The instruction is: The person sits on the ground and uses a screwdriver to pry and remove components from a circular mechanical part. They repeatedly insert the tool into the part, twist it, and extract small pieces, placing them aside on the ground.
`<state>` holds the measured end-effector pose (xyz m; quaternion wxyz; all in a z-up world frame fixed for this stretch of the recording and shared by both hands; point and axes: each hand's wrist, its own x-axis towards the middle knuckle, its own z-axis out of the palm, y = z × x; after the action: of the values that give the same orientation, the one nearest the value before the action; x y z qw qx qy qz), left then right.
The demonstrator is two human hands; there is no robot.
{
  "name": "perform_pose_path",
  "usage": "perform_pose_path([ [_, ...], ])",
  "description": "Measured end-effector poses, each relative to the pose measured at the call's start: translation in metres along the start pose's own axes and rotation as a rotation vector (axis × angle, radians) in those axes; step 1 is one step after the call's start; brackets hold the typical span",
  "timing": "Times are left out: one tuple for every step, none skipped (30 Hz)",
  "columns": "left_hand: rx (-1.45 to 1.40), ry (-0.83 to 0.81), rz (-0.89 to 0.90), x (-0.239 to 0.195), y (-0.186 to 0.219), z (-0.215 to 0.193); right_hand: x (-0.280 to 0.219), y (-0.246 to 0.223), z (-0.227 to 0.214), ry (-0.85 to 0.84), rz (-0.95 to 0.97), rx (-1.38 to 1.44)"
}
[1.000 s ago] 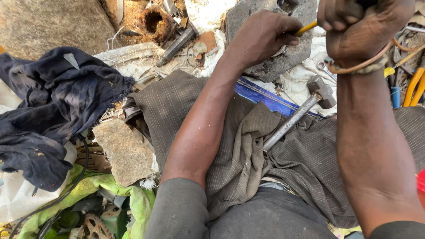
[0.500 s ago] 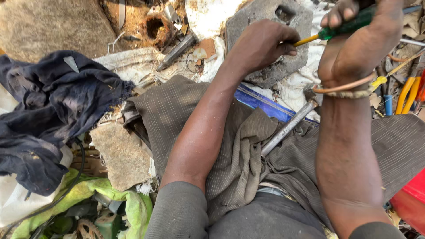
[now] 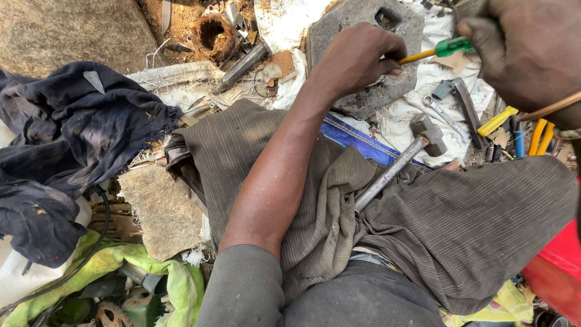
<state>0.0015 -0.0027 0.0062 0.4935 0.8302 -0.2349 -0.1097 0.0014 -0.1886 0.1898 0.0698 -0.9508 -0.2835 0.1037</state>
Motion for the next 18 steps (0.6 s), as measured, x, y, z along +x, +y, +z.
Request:
perform_pose_path([
  [0.007, -0.025, -0.038, 0.0, 0.0, 0.0, 0.0, -0.002, -0.002, -0.005, -0.008, -0.034],
  [0.013, -0.05, -0.076, -0.001, 0.0, 0.0, -0.001, -0.004, -0.005, -0.012, -0.015, -0.069],
  [0.005, -0.041, -0.061, -0.002, 0.0, 0.0, -0.004, -0.007, -0.006, -0.042, 0.041, -0.079],
  [0.002, -0.028, -0.045, -0.002, 0.0, -0.003, -0.005, -0.008, -0.007, -0.066, 0.093, -0.089],
  [-0.001, -0.016, -0.029, -0.002, -0.001, -0.007, -0.006, -0.009, -0.007, -0.089, 0.146, -0.1],
  [0.013, 0.063, 0.039, -0.003, -0.003, -0.011, -0.008, -0.01, -0.005, -0.116, 0.197, -0.106],
  [0.027, 0.141, 0.109, -0.004, -0.006, -0.016, -0.009, -0.008, -0.004, -0.089, 0.167, -0.098],
  [0.04, 0.213, 0.175, -0.006, -0.009, -0.02, -0.011, -0.007, 0.0, -0.067, 0.14, -0.086],
  [0.002, 0.296, 0.178, -0.008, -0.013, -0.024, -0.013, -0.005, 0.003, 0.01, 0.034, -0.06],
  [-0.042, 0.375, 0.188, -0.007, -0.015, -0.026, -0.017, -0.001, 0.005, 0.034, -0.016, -0.039],
  [-0.087, 0.454, 0.198, -0.008, -0.017, -0.027, -0.021, 0.002, 0.006, 0.057, -0.066, -0.02],
  [-0.047, 0.502, 0.152, -0.007, -0.02, -0.031, -0.02, 0.006, 0.006, 0.034, -0.072, -0.006],
  [-0.008, 0.55, 0.104, -0.006, -0.022, -0.034, -0.019, 0.008, 0.004, 0.028, -0.077, -0.013],
  [0.036, 0.596, 0.05, -0.009, -0.025, -0.037, -0.017, 0.01, 0.004, 0.021, -0.087, -0.015],
  [0.012, 0.605, 0.009, -0.008, -0.03, -0.041, -0.015, 0.01, 0.004, 0.031, -0.097, -0.038],
  [-0.017, 0.608, -0.036, -0.008, -0.033, -0.04, -0.016, 0.008, 0.004, 0.035, -0.101, -0.06],
  [-0.047, 0.611, -0.08, -0.009, -0.036, -0.039, -0.016, 0.006, 0.004, 0.04, -0.105, -0.081],
  [-0.038, 0.648, -0.061, -0.008, -0.039, -0.038, -0.016, 0.004, 0.002, 0.046, -0.109, -0.105],
])
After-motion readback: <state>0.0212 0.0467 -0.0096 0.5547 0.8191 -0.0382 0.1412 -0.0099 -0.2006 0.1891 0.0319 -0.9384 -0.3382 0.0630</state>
